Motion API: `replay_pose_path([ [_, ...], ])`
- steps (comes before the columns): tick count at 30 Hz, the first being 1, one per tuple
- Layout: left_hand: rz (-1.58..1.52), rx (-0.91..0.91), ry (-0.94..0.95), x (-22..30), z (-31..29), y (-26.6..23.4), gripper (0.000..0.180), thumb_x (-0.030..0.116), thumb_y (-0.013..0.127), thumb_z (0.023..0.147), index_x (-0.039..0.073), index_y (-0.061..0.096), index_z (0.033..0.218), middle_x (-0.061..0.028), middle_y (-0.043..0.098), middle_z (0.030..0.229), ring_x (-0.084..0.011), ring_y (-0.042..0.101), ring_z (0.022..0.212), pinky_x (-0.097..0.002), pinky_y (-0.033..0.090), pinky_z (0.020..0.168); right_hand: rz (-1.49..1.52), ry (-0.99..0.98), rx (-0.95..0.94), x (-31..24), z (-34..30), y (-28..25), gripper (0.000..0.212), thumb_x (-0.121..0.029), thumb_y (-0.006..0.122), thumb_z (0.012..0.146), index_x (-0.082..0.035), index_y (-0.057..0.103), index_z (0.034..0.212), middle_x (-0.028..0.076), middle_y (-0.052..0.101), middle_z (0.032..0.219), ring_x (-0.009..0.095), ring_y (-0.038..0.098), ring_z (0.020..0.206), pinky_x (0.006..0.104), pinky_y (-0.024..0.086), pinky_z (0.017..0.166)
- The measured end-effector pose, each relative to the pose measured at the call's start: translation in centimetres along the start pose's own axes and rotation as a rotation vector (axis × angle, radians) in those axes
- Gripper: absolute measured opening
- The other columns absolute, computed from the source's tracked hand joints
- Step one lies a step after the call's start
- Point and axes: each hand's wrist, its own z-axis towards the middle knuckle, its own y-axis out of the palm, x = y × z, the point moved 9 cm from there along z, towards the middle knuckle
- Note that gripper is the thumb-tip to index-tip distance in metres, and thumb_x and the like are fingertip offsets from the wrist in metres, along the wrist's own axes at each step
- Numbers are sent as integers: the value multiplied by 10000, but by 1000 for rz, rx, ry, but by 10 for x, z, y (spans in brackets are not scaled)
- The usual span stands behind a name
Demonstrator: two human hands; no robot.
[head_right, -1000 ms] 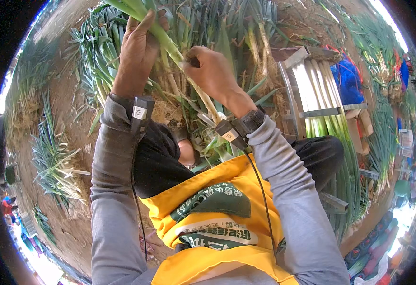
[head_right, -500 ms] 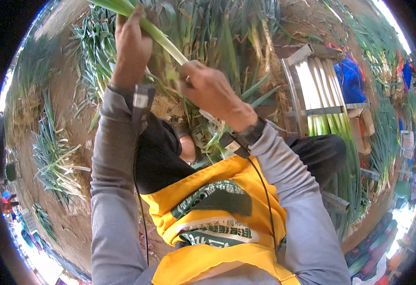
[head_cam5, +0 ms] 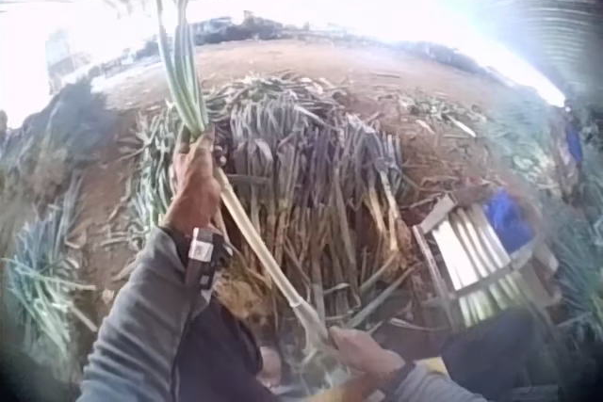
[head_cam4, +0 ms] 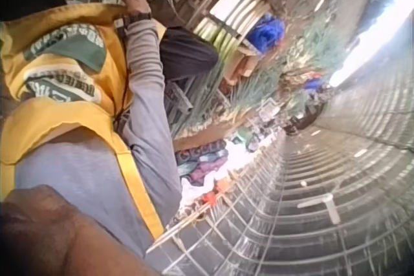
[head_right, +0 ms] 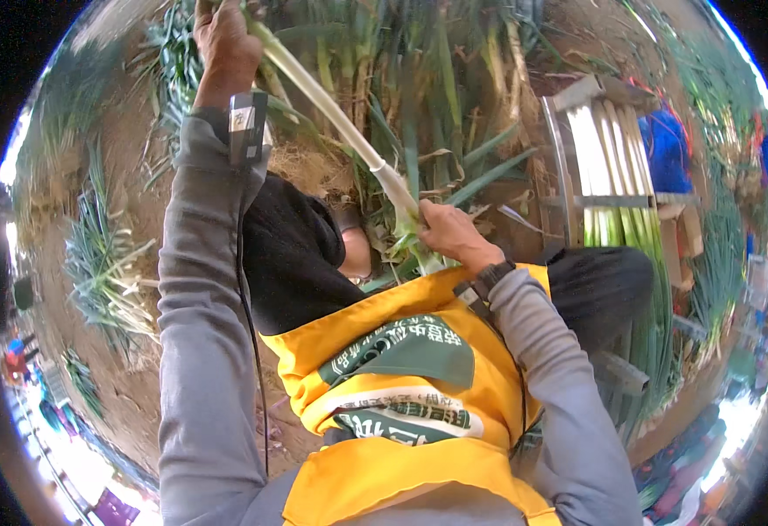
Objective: The person is peeling and cleaning green leeks by hand and placing them into a sorting rack.
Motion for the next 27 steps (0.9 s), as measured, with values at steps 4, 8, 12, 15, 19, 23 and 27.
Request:
replay_pose_path([
  [4,-757,-335,-530,-37,-5,22,323,108,618,985,79,581,1305,16,584,786,-78,540,595,-240,466,511,-111,56,-56,19,5,28,265,-188,684,826,-25,555,991,247,674,931,443,653,909,502,519,768],
  [8,-56,-24,-14,-11,-14,-16,407,-3,668,913,55,545,1297,-84,635,1024,-183,629,826,-314,542,577,-211,125,-236,36,-17,57,264,-169,615,860,-22,607,1080,250,686,1004,437,658,977,495,527,844],
  [12,-114,-45,120,37,27,3,392,50,658,947,104,508,1306,-80,609,944,-187,578,698,-325,529,571,-235,234,-179,130,-52,85,280,-176,520,940,-15,662,1119,257,678,1087,380,675,1021,487,525,881],
  [15,-182,-47,211,73,21,-25,409,72,623,978,124,455,1347,-79,586,913,-190,568,658,-343,521,581,-36,284,-166,48,-10,17,292,-211,556,962,-33,658,1169,237,674,1117,363,678,1015,462,532,855],
  [19,-172,-22,198,64,26,-34,447,94,609,994,141,417,1395,-88,570,966,-197,570,648,-339,523,577,-85,-40,168,-19,5,-47,411,-286,727,898,-48,641,1222,230,649,1189,313,680,1029,371,549,792],
  [23,-138,50,129,65,32,-67,321,179,583,1025,107,426,1296,-103,568,944,-193,561,689,-346,531,609,304,-11,447,-70,9,-102,544,-414,749,877,-29,626,1241,194,625,1274,343,676,967,443,521,875],
  [27,-291,65,54,38,34,-71,246,152,553,1019,59,466,1229,-131,625,950,-218,585,759,-354,526,739,159,-332,726,-95,24,-125,528,-359,750,902,-9,616,1273,134,676,1162,185,693,780,371,573,757],
])
